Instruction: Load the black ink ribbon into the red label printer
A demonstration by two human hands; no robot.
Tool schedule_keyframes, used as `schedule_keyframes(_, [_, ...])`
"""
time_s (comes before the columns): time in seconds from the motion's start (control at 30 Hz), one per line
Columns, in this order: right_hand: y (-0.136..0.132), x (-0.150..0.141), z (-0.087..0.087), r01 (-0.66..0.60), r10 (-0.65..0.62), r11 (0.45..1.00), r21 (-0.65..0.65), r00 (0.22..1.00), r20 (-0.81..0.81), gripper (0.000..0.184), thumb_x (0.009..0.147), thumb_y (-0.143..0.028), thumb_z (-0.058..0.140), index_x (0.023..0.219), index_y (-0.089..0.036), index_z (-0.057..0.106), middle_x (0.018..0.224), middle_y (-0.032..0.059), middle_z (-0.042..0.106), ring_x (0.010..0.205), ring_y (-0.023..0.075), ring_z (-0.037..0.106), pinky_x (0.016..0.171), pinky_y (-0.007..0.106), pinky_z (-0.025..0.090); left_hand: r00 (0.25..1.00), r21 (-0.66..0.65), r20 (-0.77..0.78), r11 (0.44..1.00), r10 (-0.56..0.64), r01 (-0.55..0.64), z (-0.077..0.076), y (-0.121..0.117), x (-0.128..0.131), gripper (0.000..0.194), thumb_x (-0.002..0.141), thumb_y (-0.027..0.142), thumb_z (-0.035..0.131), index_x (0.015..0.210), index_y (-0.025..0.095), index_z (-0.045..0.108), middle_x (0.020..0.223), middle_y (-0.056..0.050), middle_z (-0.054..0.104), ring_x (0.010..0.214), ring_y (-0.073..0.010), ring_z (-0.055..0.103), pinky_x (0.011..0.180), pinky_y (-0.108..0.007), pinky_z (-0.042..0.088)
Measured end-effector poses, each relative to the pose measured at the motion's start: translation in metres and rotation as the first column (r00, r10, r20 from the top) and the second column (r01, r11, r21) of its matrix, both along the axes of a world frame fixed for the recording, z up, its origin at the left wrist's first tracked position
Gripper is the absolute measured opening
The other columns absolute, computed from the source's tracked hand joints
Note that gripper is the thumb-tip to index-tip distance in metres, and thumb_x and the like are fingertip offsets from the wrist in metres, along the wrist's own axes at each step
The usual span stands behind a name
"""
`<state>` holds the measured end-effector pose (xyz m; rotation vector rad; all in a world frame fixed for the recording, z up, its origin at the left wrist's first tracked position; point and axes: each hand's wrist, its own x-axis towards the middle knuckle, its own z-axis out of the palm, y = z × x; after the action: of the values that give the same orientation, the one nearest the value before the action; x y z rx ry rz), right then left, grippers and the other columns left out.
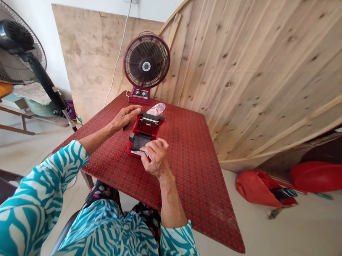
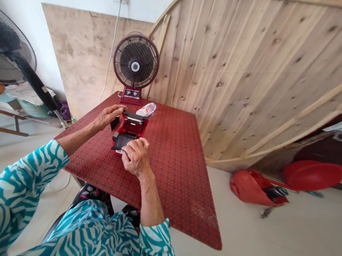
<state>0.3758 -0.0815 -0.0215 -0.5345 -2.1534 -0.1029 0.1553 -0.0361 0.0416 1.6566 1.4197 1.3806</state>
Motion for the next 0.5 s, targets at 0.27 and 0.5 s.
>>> schedule_keyframes(0.27, [-0.003, 0.002, 0.004, -0.001, 0.001, 1.000, 0.001, 0.999, 0.035, 0.013, 0.089, -0.018, 0.056, 0.085, -0.024, 0.066, 0.081, 0.0003, 0.066, 0.085, 0.0183, 0.056, 0.097, 0.041, 0.035, 0.999, 0.043, -0.015, 0.998, -0.039, 0.039, -0.031, -0.008, -0.007, 0.060, 0.087, 0.059, 0.062, 0.127, 0.014, 0.065, 0.100, -0.010, 0.077, 0.086, -0.0194, 0.069, 0.079, -0.031, 0.054])
schedule_keyframes(0.5, [-0.004, 0.005, 0.007, -0.025, 0.026, 0.995, -0.097, 1.000, 0.013, 0.016, 0.092, -0.025, 0.056, 0.079, -0.024, 0.066, 0.079, -0.0007, 0.067, 0.083, 0.0174, 0.059, 0.098, 0.042, 0.036, 0.973, 0.115, -0.220, 0.989, -0.068, 0.095, -0.049, -0.016, -0.010, 0.050, 0.086, 0.036, 0.063, 0.132, 0.018, 0.061, 0.094, -0.004, 0.074, 0.083, -0.0164, 0.067, 0.087, -0.032, 0.052])
